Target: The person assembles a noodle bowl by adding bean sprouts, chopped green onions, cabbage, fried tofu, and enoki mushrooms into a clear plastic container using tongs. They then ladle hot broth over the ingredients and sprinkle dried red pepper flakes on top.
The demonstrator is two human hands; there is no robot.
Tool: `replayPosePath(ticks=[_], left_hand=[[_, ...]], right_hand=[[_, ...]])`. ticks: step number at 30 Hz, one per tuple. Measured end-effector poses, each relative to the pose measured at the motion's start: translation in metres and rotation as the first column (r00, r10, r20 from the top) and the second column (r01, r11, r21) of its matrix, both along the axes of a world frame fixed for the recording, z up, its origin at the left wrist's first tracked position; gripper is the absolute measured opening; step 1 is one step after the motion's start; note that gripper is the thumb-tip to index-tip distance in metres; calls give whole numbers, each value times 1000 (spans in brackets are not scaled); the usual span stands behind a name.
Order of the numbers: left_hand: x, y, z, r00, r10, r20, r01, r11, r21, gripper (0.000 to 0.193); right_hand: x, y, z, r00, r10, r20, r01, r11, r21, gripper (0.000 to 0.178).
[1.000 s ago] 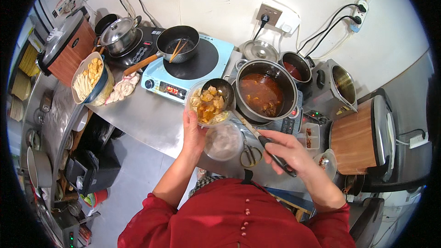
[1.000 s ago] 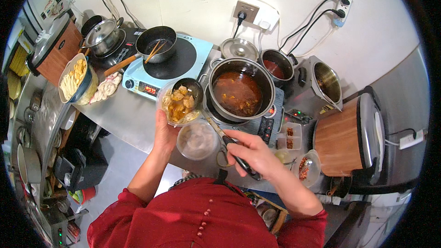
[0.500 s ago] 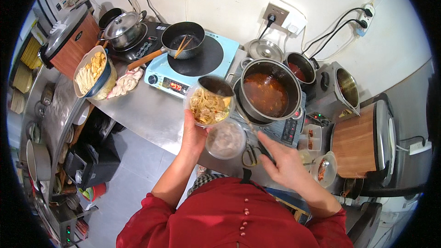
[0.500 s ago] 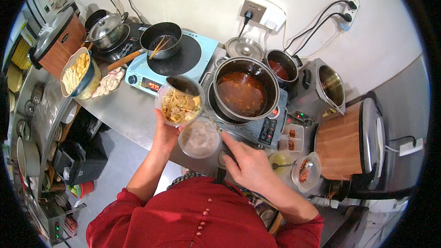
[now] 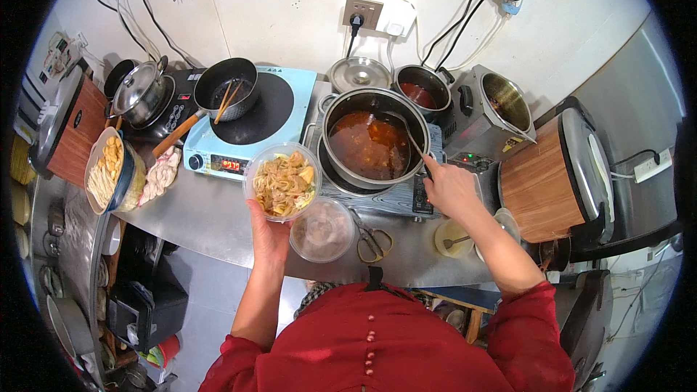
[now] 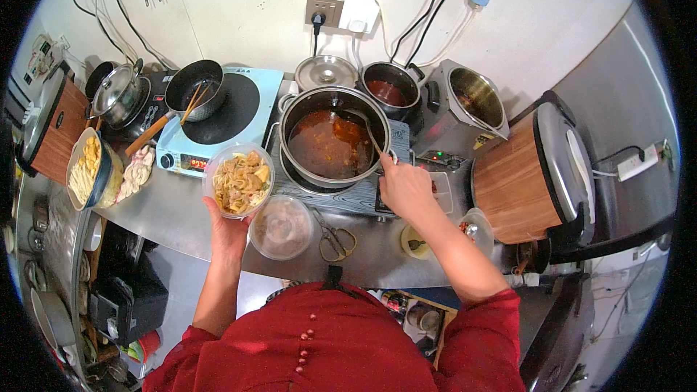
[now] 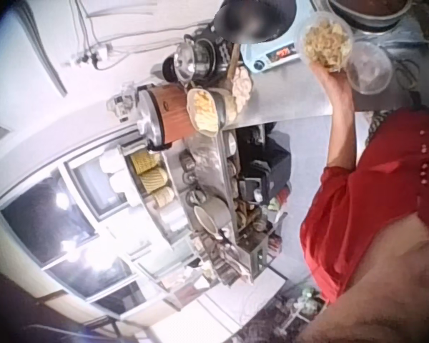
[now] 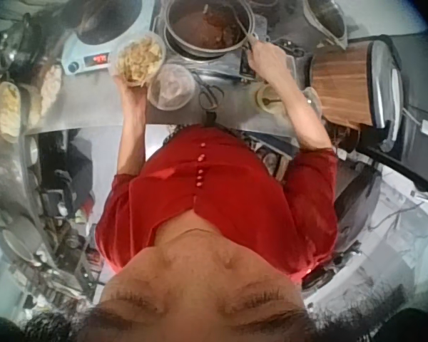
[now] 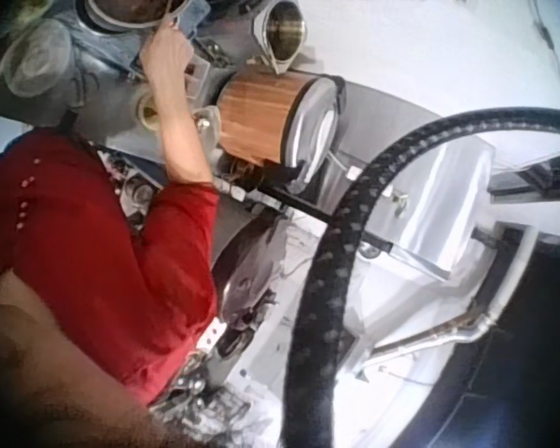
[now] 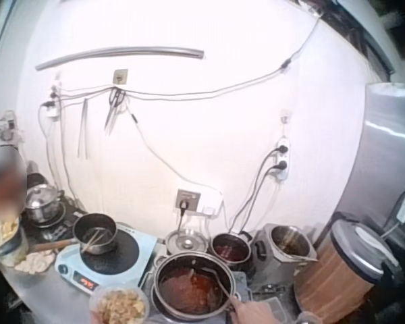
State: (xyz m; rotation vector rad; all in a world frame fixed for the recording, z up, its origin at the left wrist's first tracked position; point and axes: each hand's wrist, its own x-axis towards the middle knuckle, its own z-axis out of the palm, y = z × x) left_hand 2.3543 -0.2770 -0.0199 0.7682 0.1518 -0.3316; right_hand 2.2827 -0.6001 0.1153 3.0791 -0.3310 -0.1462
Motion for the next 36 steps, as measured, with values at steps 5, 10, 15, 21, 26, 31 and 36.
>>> replayPosePath(ticks=[5,10,15,21,26,31,36], left_hand=[[0,2,-4,1000,15,-11,-14,1000,25,92],[-2,5,-4,999,36,-4,-36,999,18,95],[0,7,-1,999,40,-2,-40,999,22,97],[-1,10,0,999,49,7,-49,998,41,99],[-3,13,1,997,75,-13,-75,996,44,99],[-3,16,3,998,59,15,-59,997,42,98],[-6,17,9,998,44,43,-47,997,55,96]], right_hand=[[-4,5,-3,998,-43,38,26,930,366,47],[-10,2,12,994,-106,7,99,948,301,48],[-2,-11,-3,993,-110,32,100,969,228,47],[1,-18,-13,976,-198,-89,208,729,652,50],[2,7,-6,920,-186,-344,385,264,884,49],[6,19,-7,907,-91,-410,407,-58,912,43],[1,1,-14,873,-101,-476,394,-428,813,40]])
